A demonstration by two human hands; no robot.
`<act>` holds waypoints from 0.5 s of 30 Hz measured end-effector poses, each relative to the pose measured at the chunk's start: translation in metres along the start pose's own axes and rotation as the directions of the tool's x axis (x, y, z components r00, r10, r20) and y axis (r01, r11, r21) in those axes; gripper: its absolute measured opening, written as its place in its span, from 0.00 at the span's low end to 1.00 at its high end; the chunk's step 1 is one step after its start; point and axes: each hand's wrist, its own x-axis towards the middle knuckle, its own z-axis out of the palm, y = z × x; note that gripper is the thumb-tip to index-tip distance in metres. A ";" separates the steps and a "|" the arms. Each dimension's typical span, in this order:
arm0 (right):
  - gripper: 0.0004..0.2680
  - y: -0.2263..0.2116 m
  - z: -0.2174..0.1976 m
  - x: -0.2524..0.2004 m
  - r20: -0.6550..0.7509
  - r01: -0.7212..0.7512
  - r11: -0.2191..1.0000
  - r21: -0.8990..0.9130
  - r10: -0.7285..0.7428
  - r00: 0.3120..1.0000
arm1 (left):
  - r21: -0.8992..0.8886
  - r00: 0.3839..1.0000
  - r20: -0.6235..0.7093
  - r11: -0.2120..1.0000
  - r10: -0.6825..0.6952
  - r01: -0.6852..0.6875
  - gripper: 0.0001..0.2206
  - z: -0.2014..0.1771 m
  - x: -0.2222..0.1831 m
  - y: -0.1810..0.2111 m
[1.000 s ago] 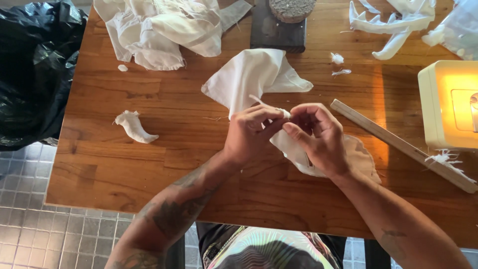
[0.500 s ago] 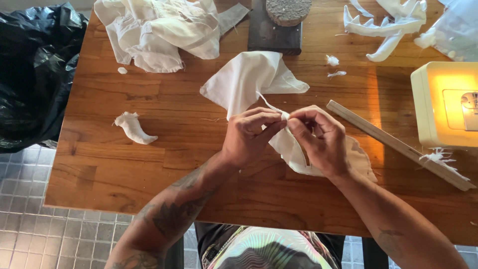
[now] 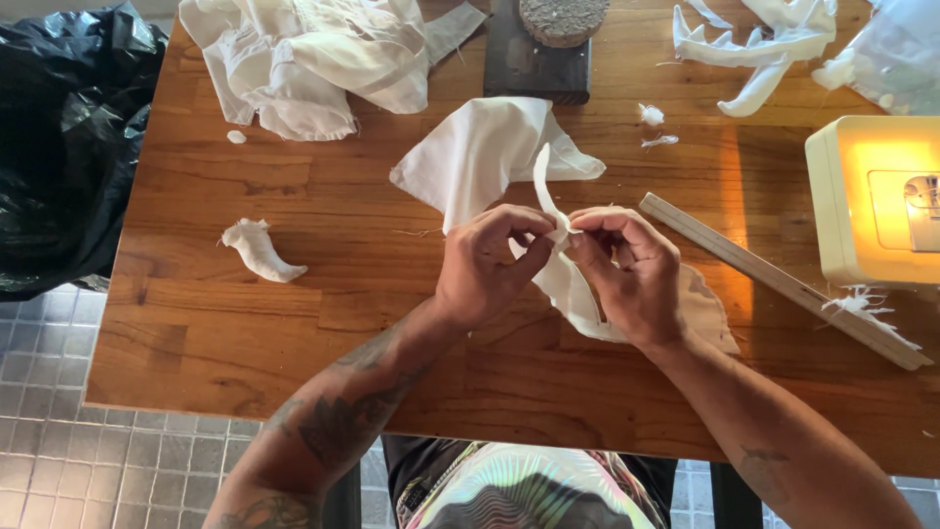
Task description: Stuffing and shaping small white fabric components using a pen as a tool
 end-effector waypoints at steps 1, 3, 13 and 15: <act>0.04 0.003 -0.001 -0.002 -0.005 -0.027 1.000 0.016 0.027 1.000 | 0.039 1.000 -0.018 0.999 -0.015 0.016 0.05 0.000 -0.004 -0.004; 0.04 0.004 -0.001 -0.004 -0.010 -0.054 0.998 0.033 0.054 0.998 | 0.078 0.999 -0.037 0.996 -0.030 0.033 0.05 0.000 -0.007 -0.009; 0.14 0.014 -0.003 -0.006 0.094 -0.147 0.955 0.259 0.126 0.988 | 0.061 1.000 -0.008 0.998 -0.018 0.018 0.10 0.002 -0.005 -0.005; 0.15 0.011 -0.003 -0.007 0.104 -0.144 0.952 0.270 0.120 0.987 | 0.055 1.000 -0.002 0.998 -0.016 0.017 0.10 0.002 -0.006 -0.007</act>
